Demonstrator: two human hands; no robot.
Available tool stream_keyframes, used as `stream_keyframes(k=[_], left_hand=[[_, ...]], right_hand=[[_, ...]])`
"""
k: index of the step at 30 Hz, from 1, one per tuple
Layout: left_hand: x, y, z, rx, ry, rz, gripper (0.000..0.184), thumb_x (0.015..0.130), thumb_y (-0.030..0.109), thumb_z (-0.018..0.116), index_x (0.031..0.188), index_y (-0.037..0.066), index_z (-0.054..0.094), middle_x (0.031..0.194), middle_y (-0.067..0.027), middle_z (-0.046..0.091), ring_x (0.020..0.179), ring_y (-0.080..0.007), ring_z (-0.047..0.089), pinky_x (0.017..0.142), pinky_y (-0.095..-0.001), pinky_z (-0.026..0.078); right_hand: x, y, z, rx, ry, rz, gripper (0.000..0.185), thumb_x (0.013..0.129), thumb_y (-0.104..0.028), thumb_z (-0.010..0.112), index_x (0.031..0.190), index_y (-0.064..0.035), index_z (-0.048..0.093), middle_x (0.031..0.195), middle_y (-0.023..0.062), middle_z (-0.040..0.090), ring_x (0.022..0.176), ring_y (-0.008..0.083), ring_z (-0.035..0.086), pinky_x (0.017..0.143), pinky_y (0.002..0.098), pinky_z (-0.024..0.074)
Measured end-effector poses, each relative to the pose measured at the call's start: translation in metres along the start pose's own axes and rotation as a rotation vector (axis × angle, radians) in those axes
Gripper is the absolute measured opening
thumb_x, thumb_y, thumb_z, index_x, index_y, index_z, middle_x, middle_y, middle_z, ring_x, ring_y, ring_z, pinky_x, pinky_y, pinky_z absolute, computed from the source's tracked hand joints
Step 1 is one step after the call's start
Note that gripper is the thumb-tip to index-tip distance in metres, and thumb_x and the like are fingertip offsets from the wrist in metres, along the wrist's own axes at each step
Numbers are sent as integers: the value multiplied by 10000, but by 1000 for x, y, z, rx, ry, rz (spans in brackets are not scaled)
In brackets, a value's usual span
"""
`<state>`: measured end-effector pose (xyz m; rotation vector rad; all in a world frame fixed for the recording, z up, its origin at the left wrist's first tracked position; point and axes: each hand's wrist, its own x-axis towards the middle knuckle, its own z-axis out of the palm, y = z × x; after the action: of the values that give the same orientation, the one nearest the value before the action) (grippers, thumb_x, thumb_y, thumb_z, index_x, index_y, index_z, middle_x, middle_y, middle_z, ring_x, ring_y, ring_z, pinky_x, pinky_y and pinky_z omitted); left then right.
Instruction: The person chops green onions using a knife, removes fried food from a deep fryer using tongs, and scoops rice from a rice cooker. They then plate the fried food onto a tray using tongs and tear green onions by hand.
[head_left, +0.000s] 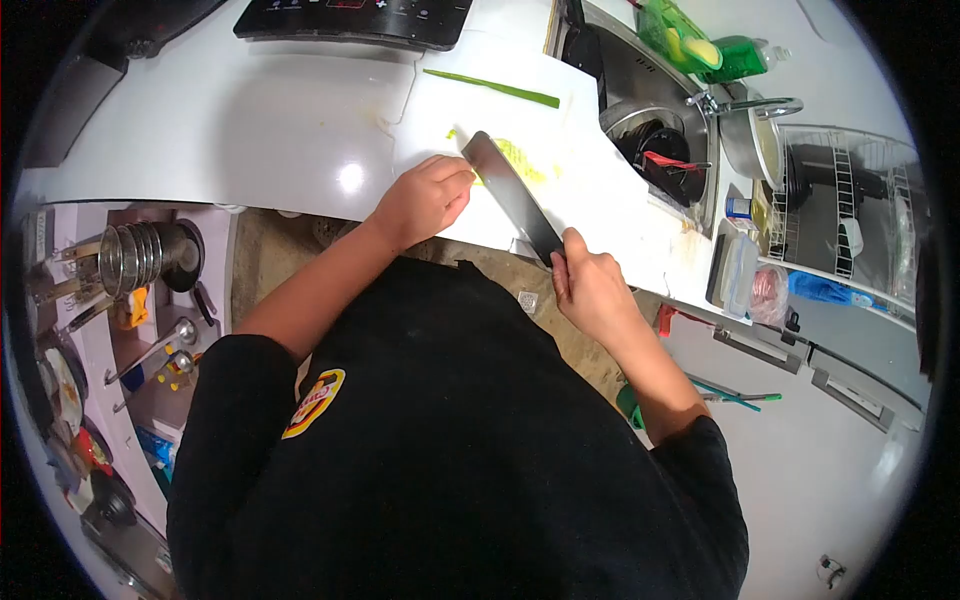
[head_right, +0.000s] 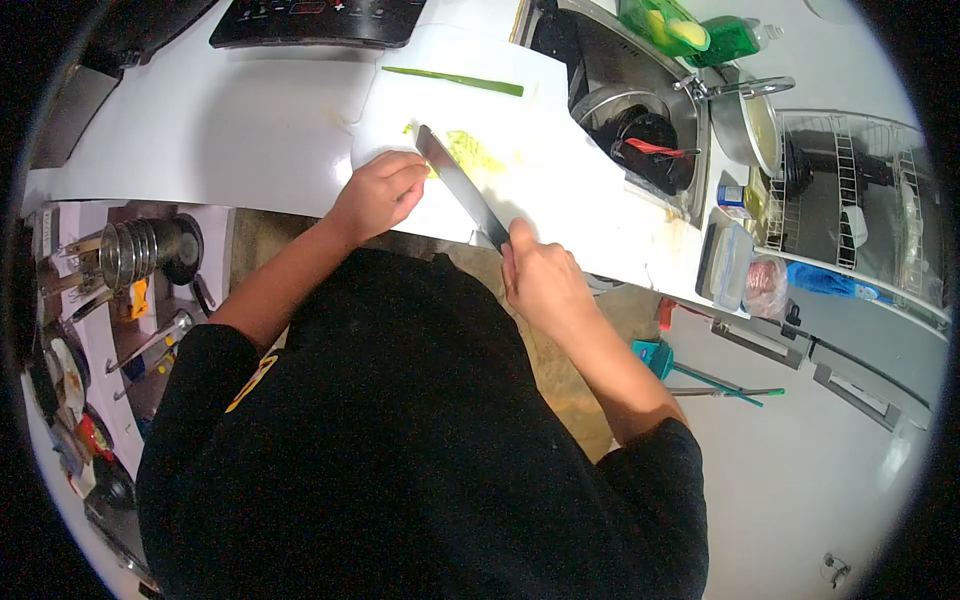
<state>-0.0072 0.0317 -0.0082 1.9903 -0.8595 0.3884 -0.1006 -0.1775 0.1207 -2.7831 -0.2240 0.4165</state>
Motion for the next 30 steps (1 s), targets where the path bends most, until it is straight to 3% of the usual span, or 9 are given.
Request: stream_keyframes(k=[14, 17, 19, 22, 25, 30], left_hand=[[0, 0, 0, 34, -42, -1, 153, 735, -2, 649, 887, -4, 632, 914, -115, 626, 841, -274, 603, 733, -350, 507], [2, 1, -4, -4, -18, -4, 150, 730, 3, 654, 879, -6, 636, 911, -112, 625, 845, -272, 602, 738, -347, 504], [1, 2, -4, -23, -33, -22, 145, 727, 7, 660, 870, -4, 639, 911, -112, 624, 846, -268, 604, 737, -342, 504], [0, -1, -4, -10, -55, -2, 138, 729, 10, 664, 865, -2, 642, 919, -112, 626, 848, -266, 606, 738, -341, 505], [-1, -1, -4, -11, -42, 17, 132, 732, 12, 666, 861, 1, 643, 916, -108, 628, 850, -266, 606, 741, -342, 506], [-3, -2, -2, -9, -37, 23, 135, 733, 15, 666, 866, 5, 643, 910, -104, 631, 854, -266, 605, 745, -345, 507]], right_hand=[[53, -11, 30, -39, 3, 18, 182, 878, -138, 501, 938, 16, 425, 649, 283, 587, 654, 461, 602, 617, 544, 488], [16, 12, 27, -14, 76, -57, 196, 869, -95, 546, 940, 40, 423, 546, 252, 538, 547, 453, 559, 515, 512, 454], [-11, 21, 13, -52, -104, 94, 208, 873, -132, 516, 986, 27, 442, 629, 277, 578, 624, 455, 594, 607, 528, 484], [-23, 16, -24, -53, -175, 79, 202, 870, -111, 528, 982, 38, 450, 592, 273, 560, 593, 458, 582, 580, 519, 476], [-20, 9, -32, 2, -64, 31, 184, 860, -83, 568, 937, 32, 446, 539, 215, 537, 541, 418, 560, 527, 488, 426], [-2, 6, -2, -8, 68, -33, 180, 864, -82, 567, 945, 30, 451, 530, 211, 529, 528, 418, 554, 506, 473, 423]])
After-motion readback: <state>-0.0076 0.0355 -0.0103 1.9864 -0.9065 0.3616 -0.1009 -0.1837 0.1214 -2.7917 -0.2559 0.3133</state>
